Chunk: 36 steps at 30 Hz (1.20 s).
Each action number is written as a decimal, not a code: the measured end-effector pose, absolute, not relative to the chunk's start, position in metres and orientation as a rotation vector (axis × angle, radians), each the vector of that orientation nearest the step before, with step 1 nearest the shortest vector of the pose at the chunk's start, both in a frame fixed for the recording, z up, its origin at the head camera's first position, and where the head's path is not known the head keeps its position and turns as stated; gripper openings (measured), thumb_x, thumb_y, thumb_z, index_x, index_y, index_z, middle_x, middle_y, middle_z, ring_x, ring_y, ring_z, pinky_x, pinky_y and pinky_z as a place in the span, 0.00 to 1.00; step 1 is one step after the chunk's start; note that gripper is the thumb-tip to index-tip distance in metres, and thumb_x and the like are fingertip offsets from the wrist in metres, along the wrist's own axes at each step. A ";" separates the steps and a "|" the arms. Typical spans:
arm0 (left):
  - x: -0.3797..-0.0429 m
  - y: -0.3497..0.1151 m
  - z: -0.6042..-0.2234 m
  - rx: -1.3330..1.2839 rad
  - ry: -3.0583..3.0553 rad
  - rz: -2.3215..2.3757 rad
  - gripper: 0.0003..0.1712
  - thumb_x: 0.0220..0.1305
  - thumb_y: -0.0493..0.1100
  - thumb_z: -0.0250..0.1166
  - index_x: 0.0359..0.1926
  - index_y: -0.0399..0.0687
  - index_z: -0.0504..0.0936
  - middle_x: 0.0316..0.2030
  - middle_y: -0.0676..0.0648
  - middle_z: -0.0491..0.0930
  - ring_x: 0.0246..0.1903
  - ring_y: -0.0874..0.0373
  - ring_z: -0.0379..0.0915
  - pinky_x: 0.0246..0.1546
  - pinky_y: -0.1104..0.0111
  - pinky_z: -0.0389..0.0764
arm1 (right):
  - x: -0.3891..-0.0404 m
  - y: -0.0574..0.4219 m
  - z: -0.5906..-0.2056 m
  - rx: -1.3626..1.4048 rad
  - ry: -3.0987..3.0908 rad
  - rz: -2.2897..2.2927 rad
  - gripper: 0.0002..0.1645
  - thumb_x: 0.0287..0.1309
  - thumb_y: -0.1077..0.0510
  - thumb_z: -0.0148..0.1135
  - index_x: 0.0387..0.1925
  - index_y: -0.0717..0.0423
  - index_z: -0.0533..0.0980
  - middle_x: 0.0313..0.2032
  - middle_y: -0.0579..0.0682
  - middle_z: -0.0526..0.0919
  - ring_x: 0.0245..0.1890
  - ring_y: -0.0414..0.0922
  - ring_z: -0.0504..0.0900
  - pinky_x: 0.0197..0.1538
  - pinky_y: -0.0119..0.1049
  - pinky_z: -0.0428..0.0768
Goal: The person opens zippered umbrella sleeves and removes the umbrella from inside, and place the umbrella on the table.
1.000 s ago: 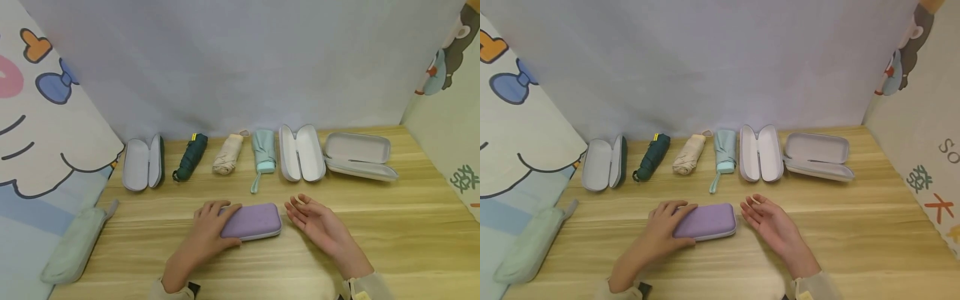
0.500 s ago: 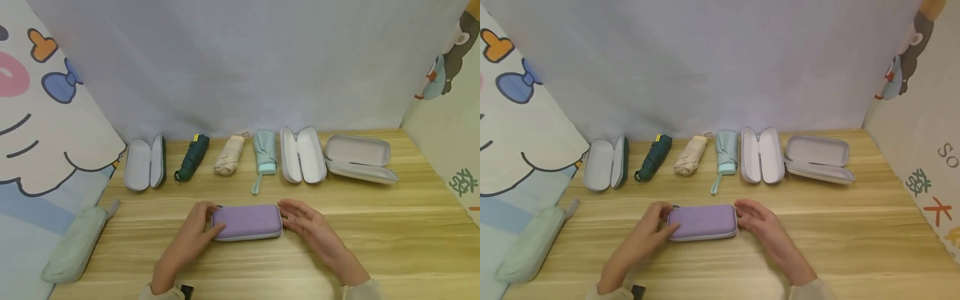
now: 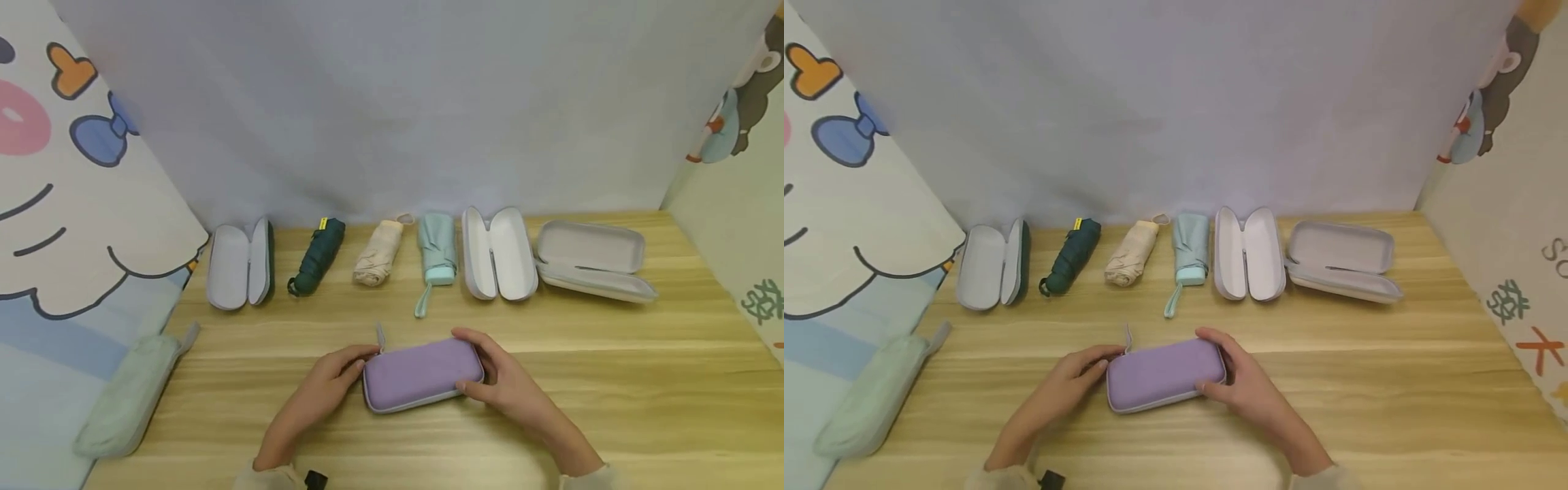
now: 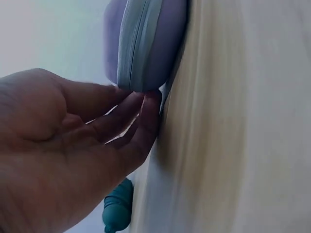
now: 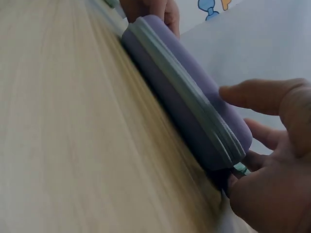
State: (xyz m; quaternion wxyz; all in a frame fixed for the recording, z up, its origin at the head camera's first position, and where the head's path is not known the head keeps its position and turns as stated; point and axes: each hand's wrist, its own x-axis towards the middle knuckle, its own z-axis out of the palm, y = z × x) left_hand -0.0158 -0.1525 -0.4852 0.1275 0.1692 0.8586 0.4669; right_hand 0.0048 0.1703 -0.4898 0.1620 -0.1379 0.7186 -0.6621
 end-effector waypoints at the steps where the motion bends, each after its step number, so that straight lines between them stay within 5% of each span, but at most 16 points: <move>1: -0.016 -0.152 -0.486 0.508 2.498 1.356 0.20 0.80 0.36 0.53 0.67 0.44 0.80 0.63 0.42 0.83 0.66 0.45 0.77 0.67 0.55 0.77 | 0.006 0.170 -0.490 -0.443 2.126 -1.835 0.48 0.61 0.62 0.73 0.78 0.54 0.60 0.80 0.63 0.54 0.80 0.62 0.53 0.67 0.16 0.65; 5: -0.017 -0.147 -0.490 0.513 2.527 1.354 0.20 0.76 0.30 0.56 0.62 0.43 0.83 0.57 0.42 0.86 0.59 0.47 0.83 0.60 0.62 0.81 | 0.011 0.168 -0.491 -0.592 2.478 -1.543 0.52 0.56 0.59 0.77 0.78 0.47 0.62 0.78 0.59 0.59 0.78 0.61 0.58 0.76 0.37 0.64; 9: -0.017 -0.143 -0.493 0.482 2.573 1.338 0.18 0.74 0.29 0.57 0.59 0.42 0.85 0.56 0.42 0.87 0.59 0.46 0.82 0.61 0.56 0.81 | 0.016 0.165 -0.489 -0.639 2.684 -1.316 0.53 0.52 0.57 0.80 0.77 0.45 0.64 0.75 0.57 0.63 0.75 0.60 0.64 0.72 0.64 0.66; 24: -0.016 -0.147 -0.496 0.737 2.575 1.204 0.10 0.76 0.33 0.56 0.43 0.47 0.84 0.41 0.52 0.81 0.45 0.60 0.72 0.49 0.65 0.75 | 0.022 0.160 -0.493 -0.756 2.765 -1.181 0.53 0.48 0.53 0.84 0.74 0.41 0.68 0.75 0.50 0.65 0.74 0.54 0.64 0.69 0.60 0.72; 36: -0.013 -0.155 -0.492 0.672 2.612 1.171 0.08 0.74 0.36 0.62 0.40 0.56 0.82 0.42 0.56 0.83 0.42 0.62 0.70 0.47 0.67 0.73 | 0.019 0.160 -0.489 -0.745 2.782 -1.171 0.51 0.46 0.51 0.85 0.72 0.37 0.70 0.72 0.47 0.68 0.72 0.50 0.66 0.68 0.56 0.74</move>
